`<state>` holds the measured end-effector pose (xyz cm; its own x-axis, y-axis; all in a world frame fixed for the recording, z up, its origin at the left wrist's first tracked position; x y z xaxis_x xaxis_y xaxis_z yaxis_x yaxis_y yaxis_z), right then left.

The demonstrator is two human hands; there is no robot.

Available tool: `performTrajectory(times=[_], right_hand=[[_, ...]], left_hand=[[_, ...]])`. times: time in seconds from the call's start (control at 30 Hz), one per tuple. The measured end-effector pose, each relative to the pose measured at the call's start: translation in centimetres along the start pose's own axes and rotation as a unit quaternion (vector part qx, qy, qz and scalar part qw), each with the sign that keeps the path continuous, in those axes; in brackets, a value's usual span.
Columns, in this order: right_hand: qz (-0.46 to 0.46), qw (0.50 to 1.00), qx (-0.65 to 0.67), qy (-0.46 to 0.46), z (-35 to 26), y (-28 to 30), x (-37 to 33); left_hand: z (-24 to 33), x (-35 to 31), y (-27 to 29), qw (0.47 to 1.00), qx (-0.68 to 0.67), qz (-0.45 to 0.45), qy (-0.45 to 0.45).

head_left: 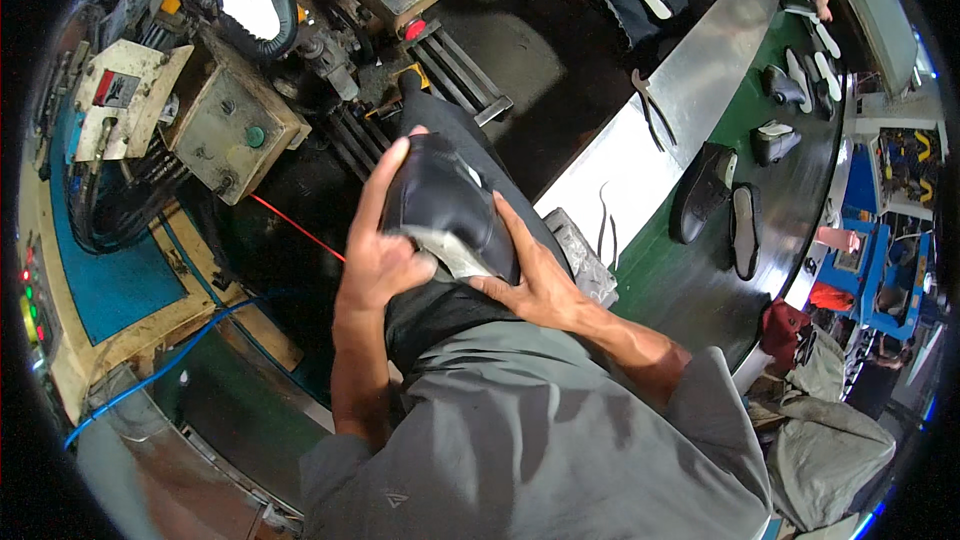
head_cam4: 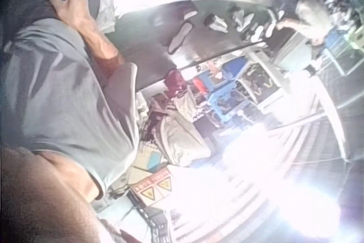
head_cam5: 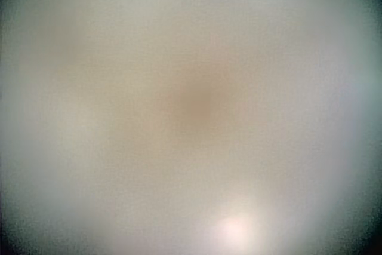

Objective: Manually assemble shoe components using industrial machinery and tools on a production line.

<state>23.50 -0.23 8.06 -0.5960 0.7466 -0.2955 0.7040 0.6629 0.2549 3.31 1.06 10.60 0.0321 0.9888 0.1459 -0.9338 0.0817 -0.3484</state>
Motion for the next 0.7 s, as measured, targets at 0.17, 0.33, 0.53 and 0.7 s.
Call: performTrajectory(times=[0.17, 0.33, 0.53, 0.7], right_hand=[[0.134, 0.922, -0.198, 0.305, 0.9, -0.1, 2.7], [0.149, 0.877, -0.208, 0.407, 1.0, 0.4, 5.3], [0.121, 0.886, -0.192, 0.405, 2.3, -0.4, 5.6], [0.107, 0.911, -0.186, 0.352, 2.4, -0.1, 5.5]], left_hand=[[6.7, -0.6, -1.5, 0.997, 0.067, -0.041, -0.009], [7.5, -1.8, -2.7, 0.953, 0.295, -0.014, -0.061], [6.6, -2.4, -2.9, 0.950, 0.309, 0.003, -0.049], [5.6, -1.2, -1.3, 0.967, 0.250, -0.015, -0.038]])
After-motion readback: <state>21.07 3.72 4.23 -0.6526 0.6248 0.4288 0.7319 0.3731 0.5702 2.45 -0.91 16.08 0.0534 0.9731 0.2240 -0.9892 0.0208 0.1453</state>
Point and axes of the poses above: each hand's wrist, its own x-axis towards the middle knuckle, its own y-axis out of the back of the hand, z = x × y, the point moved 6 cm from there along x, towards the middle knuckle, and after that the axes turned 3 degrees about -z, right-handed, at the moved point
